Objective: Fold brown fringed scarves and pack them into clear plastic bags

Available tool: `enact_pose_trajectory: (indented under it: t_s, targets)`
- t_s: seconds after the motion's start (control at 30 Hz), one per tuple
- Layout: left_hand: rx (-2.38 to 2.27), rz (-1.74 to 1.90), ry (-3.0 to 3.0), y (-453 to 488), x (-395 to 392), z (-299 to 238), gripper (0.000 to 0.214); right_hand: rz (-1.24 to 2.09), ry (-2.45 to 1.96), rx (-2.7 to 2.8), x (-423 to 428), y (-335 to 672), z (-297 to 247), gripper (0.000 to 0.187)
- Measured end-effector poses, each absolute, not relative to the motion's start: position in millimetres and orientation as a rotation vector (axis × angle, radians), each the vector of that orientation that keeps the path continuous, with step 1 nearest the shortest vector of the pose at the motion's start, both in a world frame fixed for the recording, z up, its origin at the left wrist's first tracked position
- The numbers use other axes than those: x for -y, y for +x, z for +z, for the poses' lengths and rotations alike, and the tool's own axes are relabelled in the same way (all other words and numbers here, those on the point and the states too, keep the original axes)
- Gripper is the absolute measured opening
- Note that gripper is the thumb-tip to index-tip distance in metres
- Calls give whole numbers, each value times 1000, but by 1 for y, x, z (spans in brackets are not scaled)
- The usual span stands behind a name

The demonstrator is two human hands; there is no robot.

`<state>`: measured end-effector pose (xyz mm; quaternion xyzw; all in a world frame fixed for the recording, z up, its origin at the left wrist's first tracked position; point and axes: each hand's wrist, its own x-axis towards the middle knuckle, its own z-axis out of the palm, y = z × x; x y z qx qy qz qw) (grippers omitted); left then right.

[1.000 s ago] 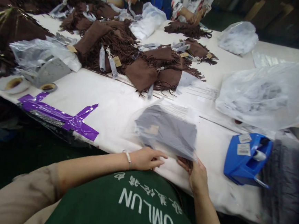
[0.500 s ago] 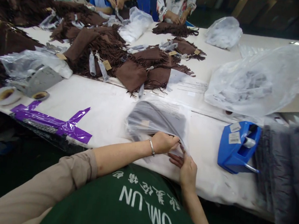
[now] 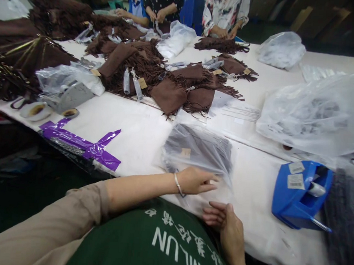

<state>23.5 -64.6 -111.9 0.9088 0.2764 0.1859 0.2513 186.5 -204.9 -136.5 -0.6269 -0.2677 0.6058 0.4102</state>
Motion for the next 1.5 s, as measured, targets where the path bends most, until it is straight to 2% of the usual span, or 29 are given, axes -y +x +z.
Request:
enact_pose_trajectory:
  t_s: [0.1, 0.17, 0.23, 0.33, 0.4, 0.5, 0.6, 0.7, 0.9, 1.17, 1.37, 1.5]
  targets:
    - [-711, 720, 2493, -43, 75, -91, 25, 1413, -1598, 1063, 205, 177, -128, 45]
    - [-840, 690, 2566, -76, 76, -88, 39, 1151, -1543, 1542, 192, 160, -126, 31]
    - [-981, 563, 2639, -95, 74, -95, 53, 859, -1461, 1962, 171, 138, -126, 40]
    - [-1132, 511, 2680, -102, 72, -118, 41, 596, -1488, 2313, 140, 106, -129, 53]
    - [-1190, 611, 2648, -104, 71, -130, 31, 534, -1548, 2421, 126, 95, -130, 49]
    - [-1217, 857, 2538, -110, 70, -134, 26, 506, -1566, 2442, 113, 96, -125, 41]
    - [-1217, 1050, 2457, -119, 70, -131, 28, 268, -1606, 2417, 107, 106, -121, 39]
    - [-1284, 1051, 2442, -125, 72, -136, 39, 39, -1615, 2452, 108, 103, -130, 40]
    - [-1518, 839, 2160, -139, 70, -167, 72, 47, -1633, 2509, 76, 79, -166, 47]
    - [-1480, 794, 2150, -148, 75, -165, 75, -31, -1604, 2525, 53, 64, -171, 52]
    - [-1358, 604, 2321, -159, 79, -146, 73, -3, -1597, 2540, 31, 71, -156, 43]
    - [-1471, 537, 2248, -159, 80, -142, 71, -10, -1582, 2526, 36, 75, -159, 45]
